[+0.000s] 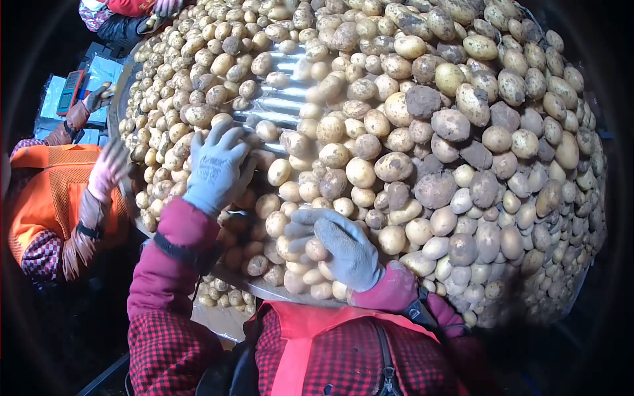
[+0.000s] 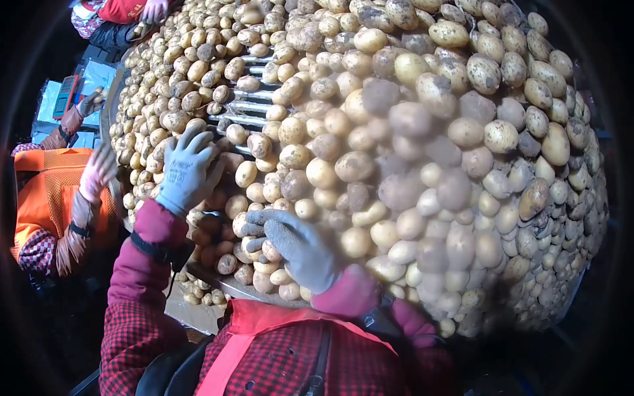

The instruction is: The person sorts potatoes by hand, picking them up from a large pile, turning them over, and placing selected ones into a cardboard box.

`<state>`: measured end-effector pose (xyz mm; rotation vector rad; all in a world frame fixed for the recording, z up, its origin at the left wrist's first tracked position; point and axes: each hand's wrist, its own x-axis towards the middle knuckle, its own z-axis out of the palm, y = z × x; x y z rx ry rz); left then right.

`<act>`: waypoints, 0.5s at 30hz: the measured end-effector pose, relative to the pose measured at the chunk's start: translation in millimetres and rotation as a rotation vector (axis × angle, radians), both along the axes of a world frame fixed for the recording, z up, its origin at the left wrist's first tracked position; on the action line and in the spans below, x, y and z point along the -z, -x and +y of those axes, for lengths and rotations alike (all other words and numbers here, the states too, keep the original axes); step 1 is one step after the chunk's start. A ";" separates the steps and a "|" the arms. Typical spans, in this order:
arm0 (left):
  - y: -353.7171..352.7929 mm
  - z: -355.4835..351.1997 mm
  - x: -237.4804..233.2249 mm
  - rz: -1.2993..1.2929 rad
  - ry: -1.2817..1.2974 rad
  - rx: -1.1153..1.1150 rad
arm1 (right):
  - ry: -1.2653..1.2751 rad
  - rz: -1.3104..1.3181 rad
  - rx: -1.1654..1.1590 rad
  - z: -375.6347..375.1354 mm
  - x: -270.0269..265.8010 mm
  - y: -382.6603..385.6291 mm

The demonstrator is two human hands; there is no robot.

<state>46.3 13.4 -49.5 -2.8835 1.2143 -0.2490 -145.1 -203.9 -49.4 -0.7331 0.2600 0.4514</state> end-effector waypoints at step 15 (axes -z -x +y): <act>60.2 92.8 6.5 -0.207 -0.068 -0.336 | 0.425 -0.265 -0.032 9.2 29.7 7.6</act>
